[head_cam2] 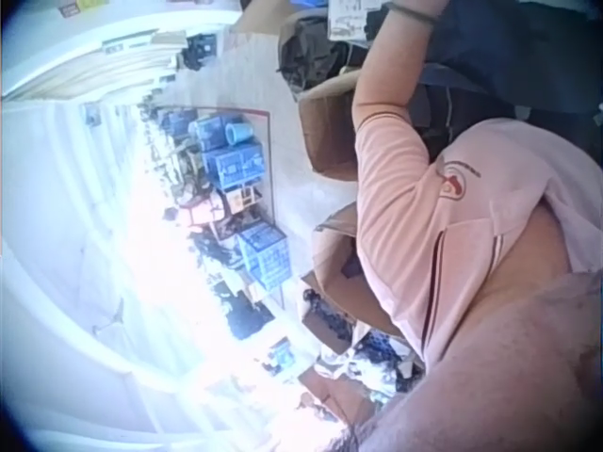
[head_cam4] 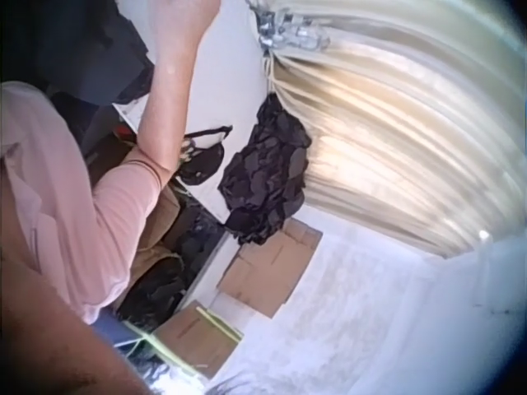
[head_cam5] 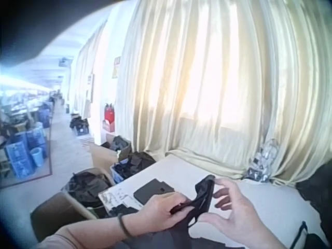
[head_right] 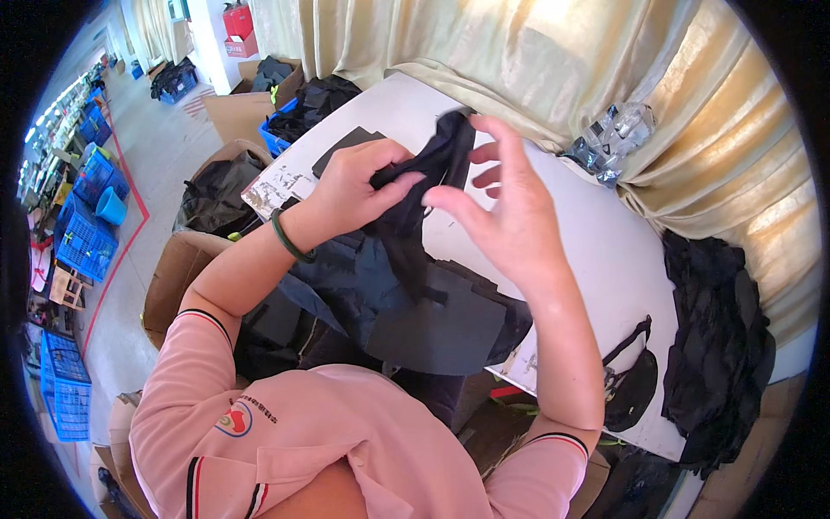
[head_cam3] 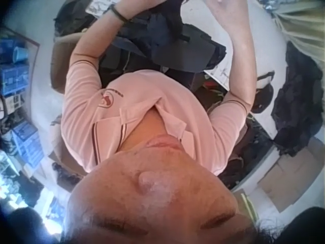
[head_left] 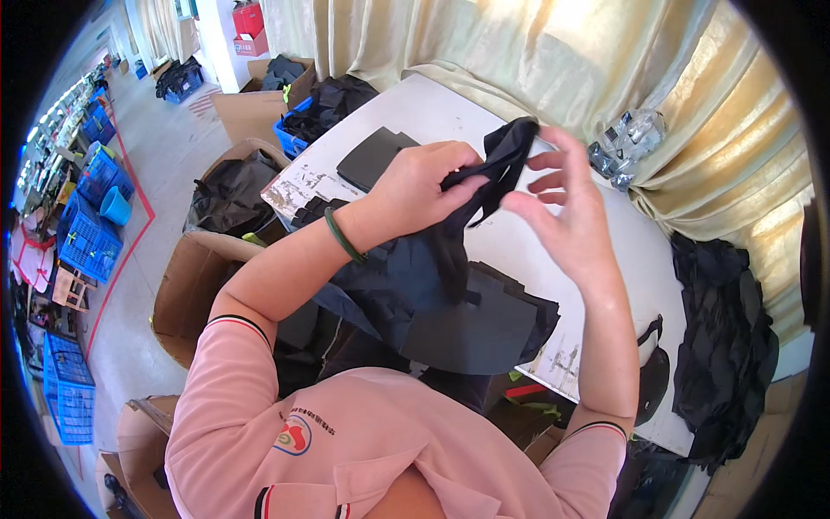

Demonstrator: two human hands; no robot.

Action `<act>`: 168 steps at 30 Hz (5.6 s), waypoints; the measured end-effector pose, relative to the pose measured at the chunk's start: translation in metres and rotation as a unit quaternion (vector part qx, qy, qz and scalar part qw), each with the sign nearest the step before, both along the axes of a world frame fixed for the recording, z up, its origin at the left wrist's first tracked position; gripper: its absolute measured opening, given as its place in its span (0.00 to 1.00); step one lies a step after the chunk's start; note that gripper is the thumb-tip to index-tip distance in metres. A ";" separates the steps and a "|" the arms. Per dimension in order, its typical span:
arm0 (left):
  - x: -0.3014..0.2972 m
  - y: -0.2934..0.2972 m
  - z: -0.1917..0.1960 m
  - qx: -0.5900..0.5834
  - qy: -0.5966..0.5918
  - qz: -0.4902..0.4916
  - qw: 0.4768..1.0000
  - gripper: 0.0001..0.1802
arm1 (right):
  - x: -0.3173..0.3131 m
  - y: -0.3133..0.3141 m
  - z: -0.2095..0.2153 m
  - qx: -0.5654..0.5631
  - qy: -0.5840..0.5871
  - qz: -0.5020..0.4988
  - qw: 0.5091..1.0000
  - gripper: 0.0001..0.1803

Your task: Sorting and organizing black fabric components and lining panels on a work table.

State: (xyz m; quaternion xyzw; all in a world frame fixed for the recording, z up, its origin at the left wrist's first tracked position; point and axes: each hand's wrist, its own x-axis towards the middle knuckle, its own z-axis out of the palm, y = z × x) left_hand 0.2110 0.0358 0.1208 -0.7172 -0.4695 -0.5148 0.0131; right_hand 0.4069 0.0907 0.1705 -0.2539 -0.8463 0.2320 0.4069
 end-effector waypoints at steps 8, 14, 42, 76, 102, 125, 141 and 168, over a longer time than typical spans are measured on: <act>-0.010 -0.008 -0.008 0.037 0.055 0.018 0.998 0.10 | 0.014 0.018 0.001 0.012 0.028 -0.027 0.999 0.29; 0.003 -0.008 -0.011 0.078 0.078 -0.017 0.994 0.11 | -0.012 -0.014 -0.009 -0.007 0.015 0.029 0.999 0.39; -0.225 -0.109 -0.072 -0.633 0.203 0.030 0.747 0.15 | 0.130 -0.017 -0.131 -0.515 -0.226 0.207 0.800 0.18; -0.157 -0.019 -0.051 -0.485 -0.028 0.013 0.874 0.12 | 0.015 0.000 -0.146 -0.190 -0.130 0.080 0.970 0.35; -0.129 -0.023 -0.144 -0.559 0.182 -0.148 0.796 0.14 | -0.029 -0.002 -0.221 -0.124 -0.001 0.083 0.989 0.05; -0.170 0.090 -0.212 -0.174 0.236 0.131 0.947 0.32 | -0.082 -0.006 -0.194 -0.416 0.093 0.185 0.886 0.04; -0.155 0.081 -0.161 -0.244 0.054 0.156 0.956 0.20 | -0.093 0.006 -0.205 -0.356 0.136 0.083 0.921 0.06; -0.045 -0.047 -0.057 -0.097 0.003 -0.057 0.994 0.15 | -0.065 -0.006 -0.158 -0.230 0.184 0.195 0.935 0.08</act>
